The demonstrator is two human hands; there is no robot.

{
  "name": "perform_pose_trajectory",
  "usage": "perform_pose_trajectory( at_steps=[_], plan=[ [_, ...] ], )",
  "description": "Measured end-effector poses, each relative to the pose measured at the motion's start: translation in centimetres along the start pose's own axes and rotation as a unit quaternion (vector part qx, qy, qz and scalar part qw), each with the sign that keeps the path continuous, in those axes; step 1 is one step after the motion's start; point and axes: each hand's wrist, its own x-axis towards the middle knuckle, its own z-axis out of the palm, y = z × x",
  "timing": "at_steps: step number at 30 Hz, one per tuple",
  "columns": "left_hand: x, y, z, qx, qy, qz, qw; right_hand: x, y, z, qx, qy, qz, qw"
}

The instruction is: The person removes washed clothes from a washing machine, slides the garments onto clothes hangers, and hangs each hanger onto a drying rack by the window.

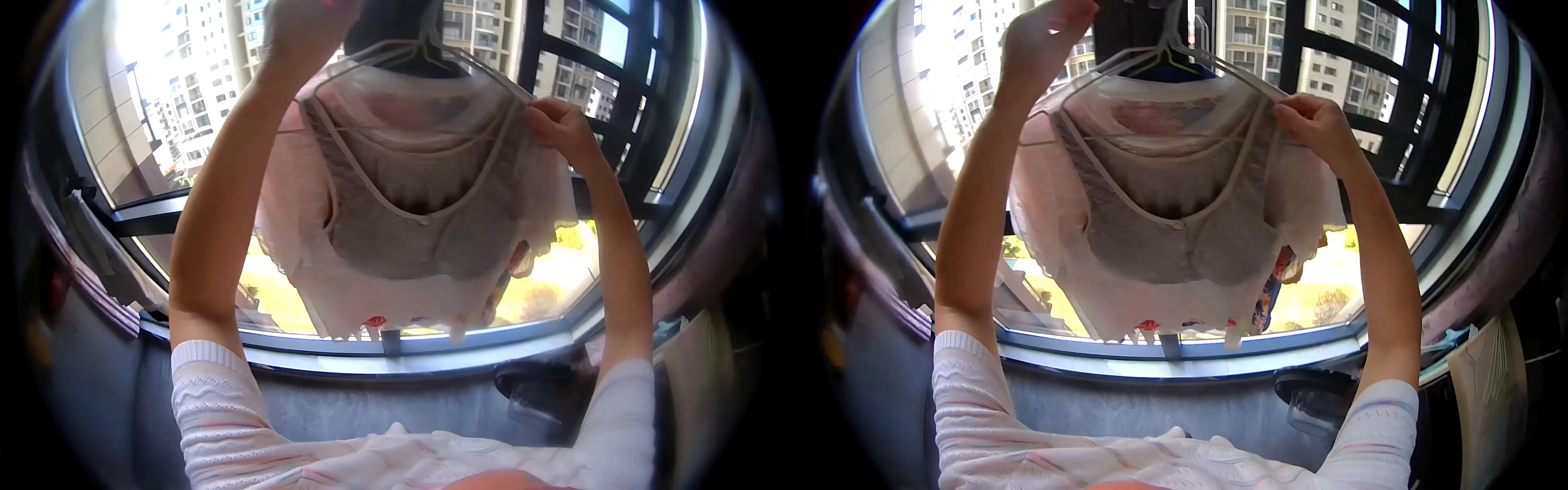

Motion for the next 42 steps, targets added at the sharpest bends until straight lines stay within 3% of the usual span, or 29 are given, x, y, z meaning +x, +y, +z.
perform_pose_trajectory(
  at_steps=[1, 2, 3, 4, 5, 6, 9, 10, 11, 12, 14, 16, 20, 22, 26, 32, 34, 40, 42],
  plan=[
    [-1.6, 1.9, -0.5, -0.016, -0.011, -0.051, 0.999, -0.3, 0.9, -0.6, -0.085, 0.048, -0.057, 0.994],
    [-3.4, 1.2, -0.3, -0.008, -0.03, 0.039, 0.999, -1.5, 1.5, -1.0, -0.148, 0.119, -0.115, 0.975],
    [-5.7, 3.0, -0.2, 0.02, -0.074, -0.082, 0.994, -3.3, 2.0, -1.5, -0.221, 0.185, -0.162, 0.944],
    [-9.0, 5.1, 0.3, -0.063, -0.088, -0.097, 0.989, -6.1, 2.6, -1.5, -0.29, 0.269, -0.094, 0.914],
    [-12.1, 7.0, 1.2, -0.013, -0.072, -0.015, 0.997, -8.9, 2.0, -0.8, -0.22, 0.258, -0.115, 0.934],
    [-15.7, 7.4, 2.3, -0.196, -0.11, -0.044, 0.973, -12.7, 2.9, 0.4, -0.108, 0.281, -0.082, 0.95],
    [-27.3, 9.7, 4.5, -0.188, -0.328, -0.052, 0.924, -27.7, 8.5, 4.4, -0.15, 0.073, 0.149, 0.975],
    [-31.3, 10.7, 5.3, -0.213, -0.392, -0.116, 0.887, -33.8, 10.1, 5.6, -0.113, -0.053, 0.213, 0.969],
    [-35.6, 11.7, 6.0, -0.227, -0.45, -0.176, 0.845, -40.7, 11.9, 6.9, -0.132, -0.098, 0.281, 0.946],
    [-39.8, 12.3, 6.1, -0.249, -0.48, -0.265, 0.798, -45.9, 11.9, 7.0, -0.096, -0.101, 0.42, 0.897],
    [-46.9, 14.5, 5.5, -0.272, -0.538, -0.462, 0.65, -55.7, 12.3, 5.2, -0.093, -0.068, 0.563, 0.819],
    [-51.0, 18.4, 5.3, -0.281, -0.571, -0.487, 0.598, -64.8, 12.2, 1.6, -0.112, -0.038, 0.692, 0.712],
    [-55.0, 28.6, 7.2, -0.3, -0.636, -0.428, 0.568, -77.5, 11.8, -7.4, -0.174, -0.05, 0.787, 0.59],
    [-55.7, 34.7, 8.8, -0.295, -0.649, -0.402, 0.575, -82.4, 13.4, -11.2, -0.188, -0.039, 0.788, 0.585],
    [-59.9, 47.3, 12.0, -0.3, -0.664, -0.44, 0.525, -88.5, 16.9, -18.2, -0.249, -0.103, 0.742, 0.614],
    [-64.1, 63.7, 12.9, -0.377, -0.706, -0.425, 0.423, -95.0, 23.5, -26.4, -0.281, -0.074, 0.781, 0.553],
    [-65.6, 66.7, 12.4, -0.373, -0.721, -0.452, 0.37, -98.1, 26.6, -28.0, -0.296, -0.059, 0.783, 0.544],
    [-73.1, 70.7, 8.7, -0.334, -0.728, -0.5, 0.33, -104.4, 33.5, -31.4, -0.36, -0.084, 0.747, 0.553],
    [-75.1, 71.1, 7.5, -0.32, -0.735, -0.507, 0.317, -106.1, 35.1, -32.8, -0.397, -0.083, 0.745, 0.529]
  ],
)
